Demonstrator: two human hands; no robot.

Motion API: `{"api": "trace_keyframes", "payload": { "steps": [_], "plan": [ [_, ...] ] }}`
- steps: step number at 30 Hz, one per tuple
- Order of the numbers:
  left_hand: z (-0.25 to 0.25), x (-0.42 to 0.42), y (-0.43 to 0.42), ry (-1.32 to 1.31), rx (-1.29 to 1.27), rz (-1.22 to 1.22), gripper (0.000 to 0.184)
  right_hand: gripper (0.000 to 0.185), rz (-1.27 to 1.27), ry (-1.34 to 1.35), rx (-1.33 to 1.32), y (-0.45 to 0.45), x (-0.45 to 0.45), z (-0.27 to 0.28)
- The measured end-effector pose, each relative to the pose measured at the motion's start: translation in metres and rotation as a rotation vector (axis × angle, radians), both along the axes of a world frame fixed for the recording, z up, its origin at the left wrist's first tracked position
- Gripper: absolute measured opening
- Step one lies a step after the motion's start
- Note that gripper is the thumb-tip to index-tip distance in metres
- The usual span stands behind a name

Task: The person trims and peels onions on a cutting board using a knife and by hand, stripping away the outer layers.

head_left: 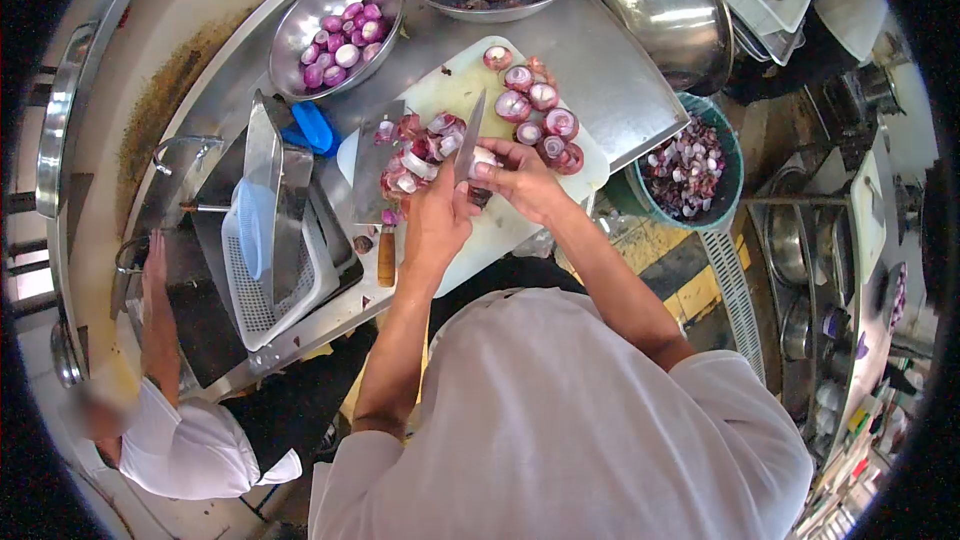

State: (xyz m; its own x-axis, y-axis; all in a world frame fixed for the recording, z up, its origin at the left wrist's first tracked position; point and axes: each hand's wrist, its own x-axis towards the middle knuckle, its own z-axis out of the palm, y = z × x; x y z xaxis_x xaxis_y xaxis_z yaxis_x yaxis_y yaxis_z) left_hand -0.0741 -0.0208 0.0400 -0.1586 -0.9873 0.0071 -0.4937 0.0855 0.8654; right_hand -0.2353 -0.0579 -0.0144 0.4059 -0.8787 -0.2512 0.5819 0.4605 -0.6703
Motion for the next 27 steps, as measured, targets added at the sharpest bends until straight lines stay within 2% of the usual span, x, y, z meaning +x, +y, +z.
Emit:
{"api": "trace_keyframes", "payload": {
  "steps": [1,3,4,6,10,12,16,18,19,20,22,24,27],
  "plan": [
    [-0.004,-0.001,-0.001,0.0,0.0,0.001,0.048,0.058,0.001,0.0,0.0,0.0,-0.001,0.0],
    [-0.012,0.0,-0.003,-0.221,0.005,0.042,0.039,0.06,0.061,0.083,-0.027,-0.002,-0.004,0.0],
    [-0.018,0.002,-0.005,-0.221,0.005,0.044,0.039,0.06,0.063,0.083,-0.028,-0.002,-0.006,-0.001],
    [-0.019,0.005,-0.01,-0.153,-0.034,0.189,0.014,0.06,0.12,0.019,-0.161,-0.001,-0.01,0.002],
    [-0.005,0.009,-0.011,-0.162,-0.128,0.208,0.009,0.058,0.183,-0.002,-0.136,0.001,-0.015,0.013],
    [-0.006,0.016,-0.013,-0.146,-0.058,0.249,0.018,0.054,0.201,-0.182,-0.049,-0.003,-0.016,0.008],
    [-0.003,0.024,-0.018,-0.104,0.002,0.292,0.015,0.05,0.153,-0.09,-0.071,0.002,-0.011,0.012],
    [-0.02,0.041,-0.026,-0.242,0.078,0.216,0.033,0.044,0.09,-0.104,0.005,0.002,-0.011,0.01],
    [-0.032,0.048,-0.023,-0.24,0.074,0.224,0.033,0.044,0.097,-0.103,0.001,0.0,-0.011,0.003],
    [-0.043,0.054,-0.021,-0.213,0.02,0.278,0.045,0.041,0.051,-0.139,0.096,-0.005,-0.01,-0.006],
    [-0.027,0.054,-0.016,-0.191,-0.037,0.328,0.057,0.039,0.001,-0.18,0.19,-0.019,-0.002,-0.004],
    [0.001,0.049,-0.006,-0.087,0.173,0.406,0.075,0.037,-0.203,-0.033,0.212,-0.043,0.022,0.01],
    [0.012,0.053,-0.003,0.031,0.179,0.454,0.071,0.039,-0.02,-0.178,0.01,-0.108,0.049,0.042]
  ]
}}
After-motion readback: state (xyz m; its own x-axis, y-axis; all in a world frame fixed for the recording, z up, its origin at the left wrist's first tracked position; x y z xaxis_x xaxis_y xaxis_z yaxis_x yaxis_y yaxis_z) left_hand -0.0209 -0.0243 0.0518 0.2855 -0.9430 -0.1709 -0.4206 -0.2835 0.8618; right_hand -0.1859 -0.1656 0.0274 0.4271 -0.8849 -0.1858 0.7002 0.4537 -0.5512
